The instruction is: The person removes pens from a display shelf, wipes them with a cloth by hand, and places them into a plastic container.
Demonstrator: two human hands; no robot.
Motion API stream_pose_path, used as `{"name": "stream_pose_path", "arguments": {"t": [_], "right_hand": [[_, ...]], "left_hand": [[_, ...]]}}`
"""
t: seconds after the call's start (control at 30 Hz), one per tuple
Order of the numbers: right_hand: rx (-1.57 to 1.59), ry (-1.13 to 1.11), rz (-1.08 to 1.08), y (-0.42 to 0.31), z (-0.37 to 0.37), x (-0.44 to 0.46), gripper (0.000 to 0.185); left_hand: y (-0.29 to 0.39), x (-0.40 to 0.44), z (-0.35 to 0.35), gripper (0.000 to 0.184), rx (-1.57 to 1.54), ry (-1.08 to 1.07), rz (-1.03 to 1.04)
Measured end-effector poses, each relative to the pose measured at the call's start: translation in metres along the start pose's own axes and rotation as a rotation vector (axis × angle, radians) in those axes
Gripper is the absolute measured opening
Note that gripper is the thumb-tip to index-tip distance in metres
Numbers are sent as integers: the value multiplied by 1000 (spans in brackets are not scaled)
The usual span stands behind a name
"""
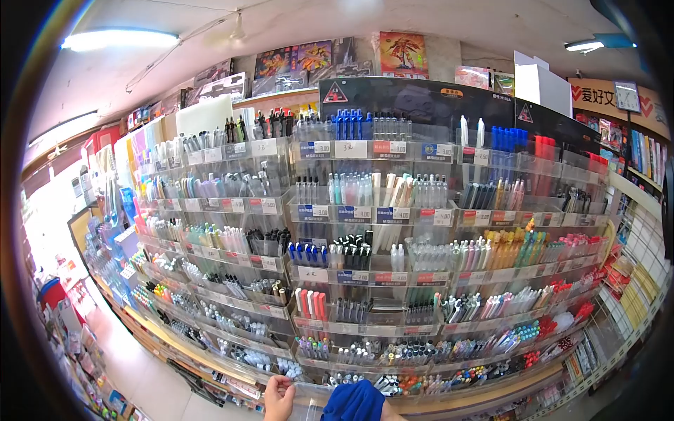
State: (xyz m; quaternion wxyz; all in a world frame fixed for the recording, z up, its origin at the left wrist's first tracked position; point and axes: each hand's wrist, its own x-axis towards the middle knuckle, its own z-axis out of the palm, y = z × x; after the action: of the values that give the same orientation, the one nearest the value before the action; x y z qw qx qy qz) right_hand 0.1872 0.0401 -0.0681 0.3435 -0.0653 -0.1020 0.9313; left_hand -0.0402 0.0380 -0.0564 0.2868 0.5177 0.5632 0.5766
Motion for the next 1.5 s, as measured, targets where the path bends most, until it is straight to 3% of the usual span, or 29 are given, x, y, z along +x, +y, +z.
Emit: {"name": "stream_pose_path", "arguments": {"t": [0.33, 0.4, 0.5, 0.6, 0.8, 0.9, 1.1, 1.5], "right_hand": [[-70, 91, -36, 1, 4, -1, 43], [-18, 51, -32, 2, -6, 1, 43], [-13, 173, -59, 1, 18, -8, 40], [70, -60, -49, -3, 49, -15, 38], [-236, 46, -145, -1, 26, -21, 40], [-102, -65, -136, -6, 33, -32, 35], [-194, 65, -188, -4, 21, -46, 34], [-274, 50, -190, -25, 10, -85, 33]], "left_hand": [[-10, -2, 0, 23, -153, -64, -197], [-9, -4, -1, 26, -132, -102, -167], [-21, -4, -1, 26, -110, -147, -153], [-7, -4, 2, 25, -168, -161, -191], [2, -7, 8, 23, -131, -197, -181], [2, -8, 13, 22, -138, -220, -174], [-2, -13, 26, 21, -156, -263, -203], [11, -37, 70, 20, -118, -244, -121]]}}
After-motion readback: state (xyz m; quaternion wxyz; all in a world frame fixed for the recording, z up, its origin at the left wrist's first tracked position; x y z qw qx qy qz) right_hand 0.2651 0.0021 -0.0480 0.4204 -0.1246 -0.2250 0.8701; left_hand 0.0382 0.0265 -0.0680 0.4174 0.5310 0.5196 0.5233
